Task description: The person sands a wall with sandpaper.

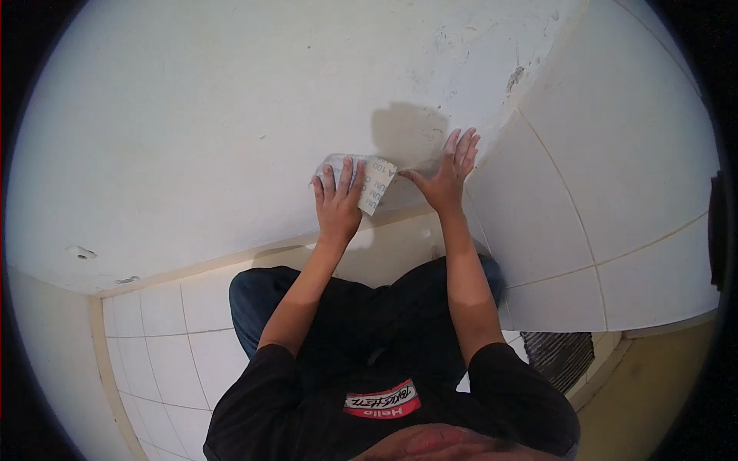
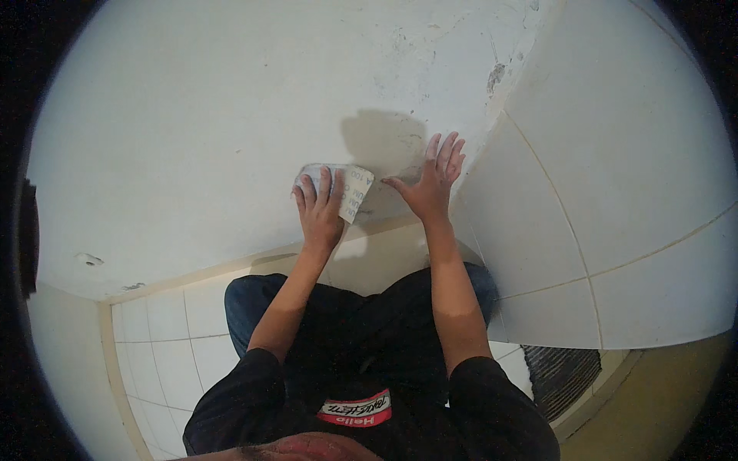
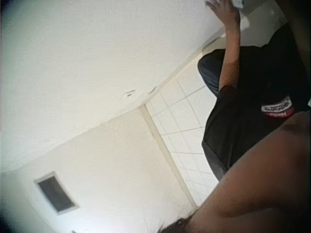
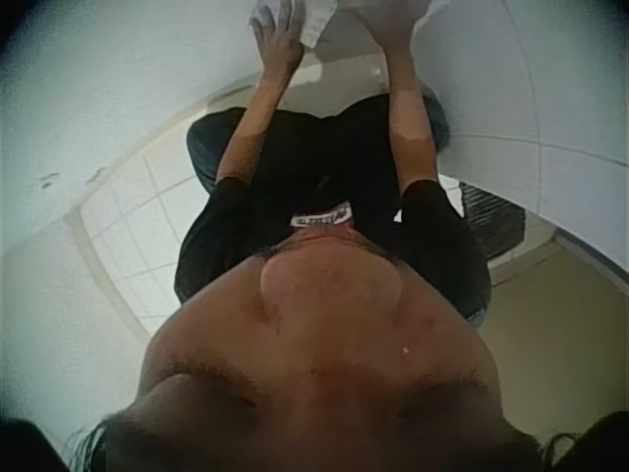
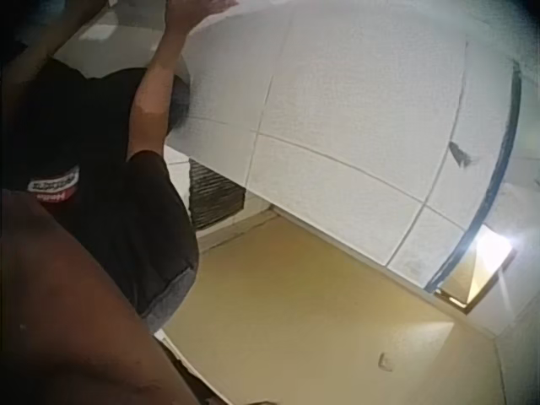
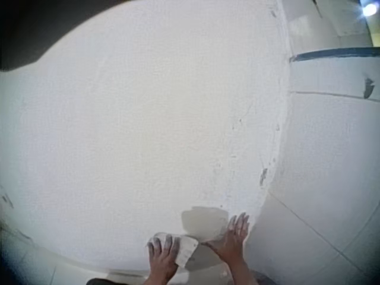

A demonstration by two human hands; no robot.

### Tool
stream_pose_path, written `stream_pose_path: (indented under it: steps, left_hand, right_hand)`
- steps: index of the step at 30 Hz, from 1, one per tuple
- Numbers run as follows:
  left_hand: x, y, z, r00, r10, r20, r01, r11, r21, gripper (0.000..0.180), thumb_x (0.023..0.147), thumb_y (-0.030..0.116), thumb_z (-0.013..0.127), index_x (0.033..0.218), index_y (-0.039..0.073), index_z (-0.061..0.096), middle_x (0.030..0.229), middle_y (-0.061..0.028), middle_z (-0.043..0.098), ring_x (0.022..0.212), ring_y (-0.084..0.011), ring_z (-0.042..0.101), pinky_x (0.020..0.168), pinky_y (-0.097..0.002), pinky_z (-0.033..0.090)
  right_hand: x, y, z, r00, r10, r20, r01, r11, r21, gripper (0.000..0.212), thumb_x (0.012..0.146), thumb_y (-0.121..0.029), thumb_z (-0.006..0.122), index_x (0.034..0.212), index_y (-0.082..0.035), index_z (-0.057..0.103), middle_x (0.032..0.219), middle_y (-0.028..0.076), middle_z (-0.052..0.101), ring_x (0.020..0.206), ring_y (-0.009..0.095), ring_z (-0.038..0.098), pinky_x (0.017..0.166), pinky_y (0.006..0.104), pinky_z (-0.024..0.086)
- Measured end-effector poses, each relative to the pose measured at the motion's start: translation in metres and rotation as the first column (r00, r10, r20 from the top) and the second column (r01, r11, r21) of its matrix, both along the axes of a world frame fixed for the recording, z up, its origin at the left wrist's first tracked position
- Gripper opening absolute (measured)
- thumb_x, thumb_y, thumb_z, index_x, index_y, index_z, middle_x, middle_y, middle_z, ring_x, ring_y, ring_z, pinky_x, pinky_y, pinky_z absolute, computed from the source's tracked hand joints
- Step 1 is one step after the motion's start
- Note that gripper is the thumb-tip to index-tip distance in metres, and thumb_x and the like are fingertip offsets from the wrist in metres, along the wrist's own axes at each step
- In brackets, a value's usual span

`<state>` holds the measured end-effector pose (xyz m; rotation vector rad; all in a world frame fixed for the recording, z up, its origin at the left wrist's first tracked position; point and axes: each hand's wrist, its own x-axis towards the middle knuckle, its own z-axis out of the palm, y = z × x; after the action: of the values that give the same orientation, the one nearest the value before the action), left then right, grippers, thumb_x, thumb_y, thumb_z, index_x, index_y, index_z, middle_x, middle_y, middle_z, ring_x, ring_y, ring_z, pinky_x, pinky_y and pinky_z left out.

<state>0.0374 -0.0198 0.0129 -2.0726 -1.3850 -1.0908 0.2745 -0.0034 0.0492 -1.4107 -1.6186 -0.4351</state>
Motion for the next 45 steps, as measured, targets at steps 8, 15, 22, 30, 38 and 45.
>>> stream_pose_path:
  steps: [8,15,22,30,38,45]
  left_hand:
    - [0.007,-0.006,-0.050,0.969,-0.150,-0.197,0.112,0.975,-0.189,0.062,0.088,0.006,0.053,0.148,0.022,0.050,0.156,0.0016,0.045,0.137,-0.0288,0.046,0.110,-0.0543,0.038]
    - [0.008,-0.008,-0.047,0.968,-0.159,-0.195,0.125,0.977,-0.173,0.062,0.089,0.006,0.052,0.149,0.022,0.050,0.157,0.0020,0.044,0.137,-0.0283,0.047,0.112,-0.0528,0.037]
    - [-0.003,0.001,-0.005,0.998,-0.035,-0.056,0.029,0.995,-0.094,0.066,0.086,0.005,0.052,0.149,0.021,0.050,0.157,-0.0052,0.043,0.142,-0.0371,0.039,0.116,-0.0586,0.027]
    - [-0.002,-0.002,-0.015,0.987,-0.079,-0.139,0.059,0.988,-0.143,0.063,0.088,0.006,0.051,0.149,0.021,0.050,0.158,-0.0005,0.042,0.143,-0.0346,0.039,0.115,-0.0584,0.029]
    - [0.010,-0.009,-0.046,0.951,-0.204,-0.231,0.162,0.969,-0.189,0.064,0.090,0.008,0.051,0.152,0.021,0.043,0.158,0.0016,0.041,0.142,-0.0271,0.042,0.115,-0.0516,0.034]
    - [0.008,-0.008,-0.041,0.954,-0.238,-0.183,0.193,0.953,-0.232,0.064,0.088,0.006,0.052,0.150,0.018,0.046,0.157,-0.0001,0.042,0.140,-0.0292,0.044,0.115,-0.0516,0.034]
  right_hand:
    - [-0.003,0.000,0.003,1.000,-0.001,0.002,0.001,1.000,0.020,0.133,0.065,-0.071,0.079,0.160,-0.005,0.013,0.165,0.029,0.003,0.152,0.049,-0.002,0.117,0.0664,0.007]
    - [-0.003,-0.002,0.003,1.000,0.003,-0.022,-0.003,1.000,0.012,0.132,0.065,-0.070,0.079,0.161,-0.007,0.013,0.165,0.028,0.003,0.152,0.049,-0.001,0.117,0.0666,0.008]
    - [0.002,0.000,0.000,1.000,-0.006,0.000,0.006,1.000,0.009,0.132,0.066,-0.072,0.077,0.161,-0.007,0.013,0.165,0.028,0.002,0.152,0.050,-0.002,0.117,0.0668,0.007]
    - [-0.001,0.000,0.001,1.000,-0.005,0.004,0.005,1.000,0.015,0.132,0.066,-0.071,0.078,0.160,-0.006,0.013,0.166,0.028,0.001,0.152,0.050,-0.002,0.117,0.0669,0.007]
    - [-0.002,-0.001,0.003,1.000,0.005,-0.012,-0.005,1.000,0.008,0.131,0.067,-0.068,0.080,0.161,-0.006,0.012,0.166,0.028,0.001,0.152,0.050,-0.003,0.117,0.0671,0.006]
    - [0.000,-0.002,0.001,1.000,0.000,0.001,0.000,1.000,0.008,0.132,0.066,-0.070,0.078,0.161,-0.006,0.012,0.166,0.028,0.001,0.152,0.049,-0.003,0.118,0.0659,0.006]
